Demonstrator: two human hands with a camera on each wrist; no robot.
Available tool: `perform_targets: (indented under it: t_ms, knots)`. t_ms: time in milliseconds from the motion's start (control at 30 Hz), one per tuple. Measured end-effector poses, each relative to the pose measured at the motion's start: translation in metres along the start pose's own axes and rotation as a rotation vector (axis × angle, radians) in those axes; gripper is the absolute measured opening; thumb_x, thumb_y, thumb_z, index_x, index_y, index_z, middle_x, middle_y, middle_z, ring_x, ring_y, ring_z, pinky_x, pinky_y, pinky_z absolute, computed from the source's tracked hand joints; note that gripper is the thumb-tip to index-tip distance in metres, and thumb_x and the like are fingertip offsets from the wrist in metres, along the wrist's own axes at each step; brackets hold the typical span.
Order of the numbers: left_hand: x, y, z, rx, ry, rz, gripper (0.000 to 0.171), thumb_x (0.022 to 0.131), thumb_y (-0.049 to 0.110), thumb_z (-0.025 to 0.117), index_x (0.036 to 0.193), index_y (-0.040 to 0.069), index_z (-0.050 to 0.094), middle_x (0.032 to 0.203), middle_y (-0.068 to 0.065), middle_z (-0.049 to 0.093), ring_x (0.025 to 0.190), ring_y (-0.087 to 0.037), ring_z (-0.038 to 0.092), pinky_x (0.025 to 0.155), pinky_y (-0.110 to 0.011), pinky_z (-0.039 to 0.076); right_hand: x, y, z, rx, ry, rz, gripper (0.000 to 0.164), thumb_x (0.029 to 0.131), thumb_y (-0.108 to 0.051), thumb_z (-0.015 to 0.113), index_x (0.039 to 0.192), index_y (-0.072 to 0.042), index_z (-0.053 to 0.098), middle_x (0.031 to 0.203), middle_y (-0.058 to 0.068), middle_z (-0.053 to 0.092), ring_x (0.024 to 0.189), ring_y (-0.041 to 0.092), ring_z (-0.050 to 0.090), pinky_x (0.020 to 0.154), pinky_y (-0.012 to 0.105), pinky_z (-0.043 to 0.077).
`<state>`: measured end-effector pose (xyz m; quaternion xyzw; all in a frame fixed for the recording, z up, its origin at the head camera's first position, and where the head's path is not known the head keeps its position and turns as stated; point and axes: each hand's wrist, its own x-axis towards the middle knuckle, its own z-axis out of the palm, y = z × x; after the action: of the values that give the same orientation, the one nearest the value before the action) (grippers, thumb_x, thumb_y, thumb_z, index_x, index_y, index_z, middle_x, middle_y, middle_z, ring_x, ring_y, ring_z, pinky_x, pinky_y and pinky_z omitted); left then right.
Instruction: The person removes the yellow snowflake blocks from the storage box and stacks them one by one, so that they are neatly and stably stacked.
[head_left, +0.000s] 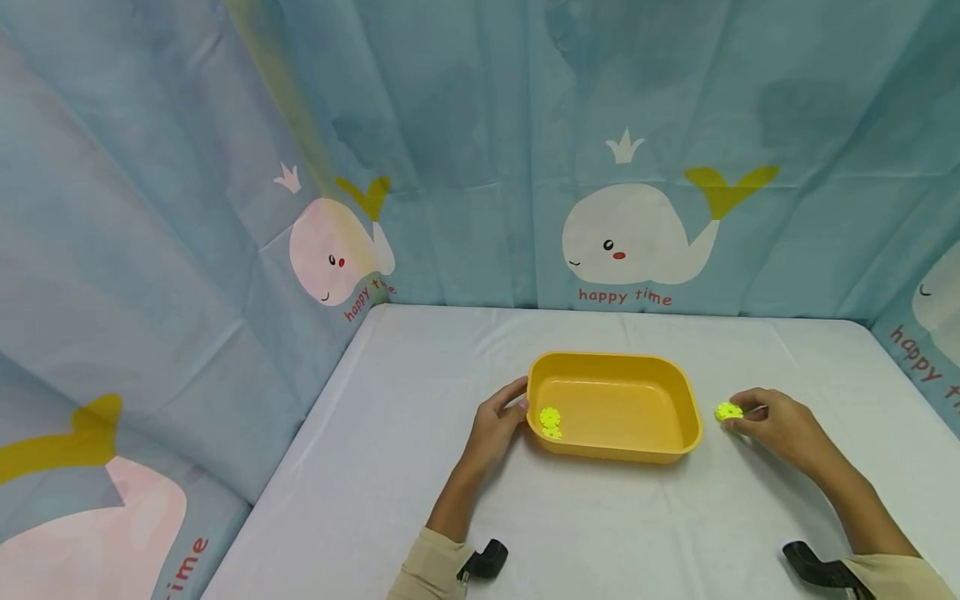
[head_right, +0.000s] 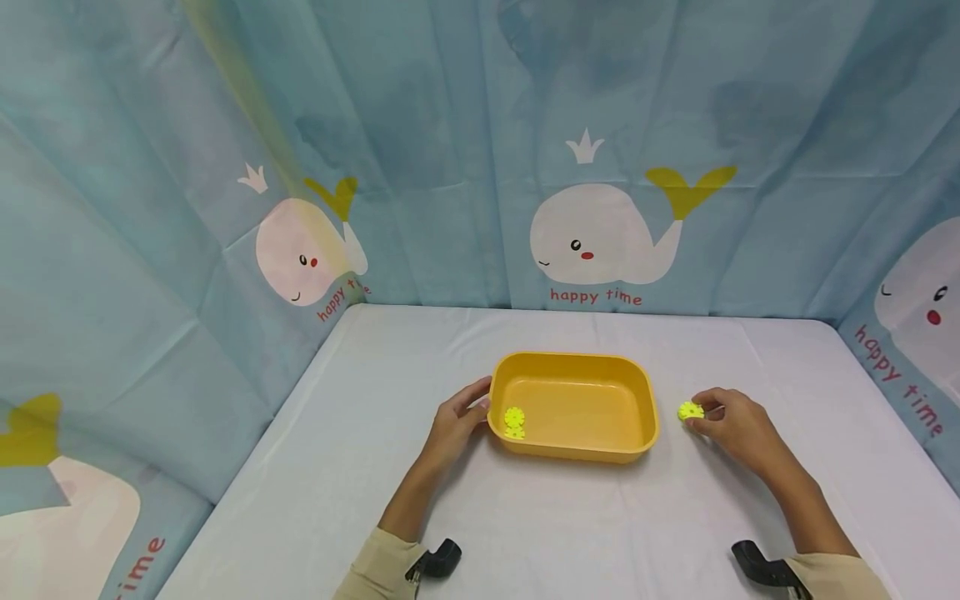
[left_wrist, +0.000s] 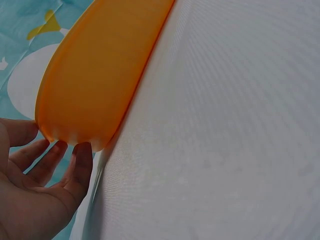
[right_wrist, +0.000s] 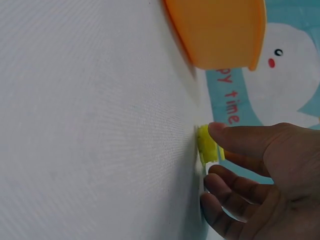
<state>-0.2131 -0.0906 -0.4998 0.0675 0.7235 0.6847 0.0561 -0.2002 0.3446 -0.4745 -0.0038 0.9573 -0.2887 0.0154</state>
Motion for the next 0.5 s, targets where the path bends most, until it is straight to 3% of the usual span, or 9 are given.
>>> perform_targets:
  t_ms: [500]
  knots:
    - [-0.0012, 0.0034, 0.0015, 0.008, 0.010, -0.007, 0.045, 0.110, 0.018, 0.057, 0.155, 0.018, 0.056, 0.159, -0.002, 0.055, 0.136, -0.025, 0.063, 0.110, -0.032, 0.054, -0.0017, 0.0044, 0.0037, 0.002, 0.002, -0.031, 0.059, 0.091, -0.022, 0.083, 0.132, 0.013, 0.060, 0.110, 0.029, 0.070, 0.096, 0.040, 0.068, 0.078, 0.055, 0.062]
